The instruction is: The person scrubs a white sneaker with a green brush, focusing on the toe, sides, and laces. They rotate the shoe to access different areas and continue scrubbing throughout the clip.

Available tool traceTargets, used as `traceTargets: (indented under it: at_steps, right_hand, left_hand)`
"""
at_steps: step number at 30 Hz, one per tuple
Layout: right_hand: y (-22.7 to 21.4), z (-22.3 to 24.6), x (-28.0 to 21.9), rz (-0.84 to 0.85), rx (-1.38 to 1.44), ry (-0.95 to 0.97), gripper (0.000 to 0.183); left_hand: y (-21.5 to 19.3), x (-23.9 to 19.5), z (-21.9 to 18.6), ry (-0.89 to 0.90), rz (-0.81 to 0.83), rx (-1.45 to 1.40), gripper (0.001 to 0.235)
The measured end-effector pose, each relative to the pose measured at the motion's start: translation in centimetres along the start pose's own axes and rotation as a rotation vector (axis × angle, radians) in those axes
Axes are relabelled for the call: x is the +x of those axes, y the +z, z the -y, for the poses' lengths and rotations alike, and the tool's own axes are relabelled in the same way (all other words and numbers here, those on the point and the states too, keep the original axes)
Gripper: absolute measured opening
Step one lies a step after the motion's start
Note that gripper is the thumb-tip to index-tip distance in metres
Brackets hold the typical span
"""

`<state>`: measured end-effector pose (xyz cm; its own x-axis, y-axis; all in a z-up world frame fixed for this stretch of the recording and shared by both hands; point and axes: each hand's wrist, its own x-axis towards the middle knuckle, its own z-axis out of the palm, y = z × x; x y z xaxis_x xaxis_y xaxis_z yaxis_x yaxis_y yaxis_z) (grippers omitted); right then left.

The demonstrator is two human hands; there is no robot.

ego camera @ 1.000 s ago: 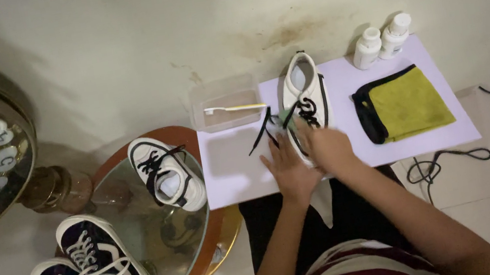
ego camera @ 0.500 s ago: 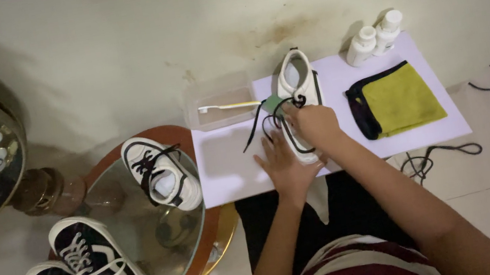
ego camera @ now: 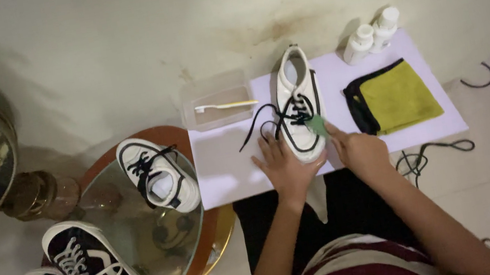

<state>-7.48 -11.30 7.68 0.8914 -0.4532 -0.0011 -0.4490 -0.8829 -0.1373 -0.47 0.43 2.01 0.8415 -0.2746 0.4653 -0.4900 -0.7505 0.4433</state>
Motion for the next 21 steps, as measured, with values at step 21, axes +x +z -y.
traceTargets:
  at_steps: [21]
  right_hand:
    - [-1.0, -0.6, 2.4, 0.074, 0.258, 0.094, 0.033]
  left_hand:
    - [-1.8, -0.1, -0.9, -0.097, 0.142, -0.094, 0.097]
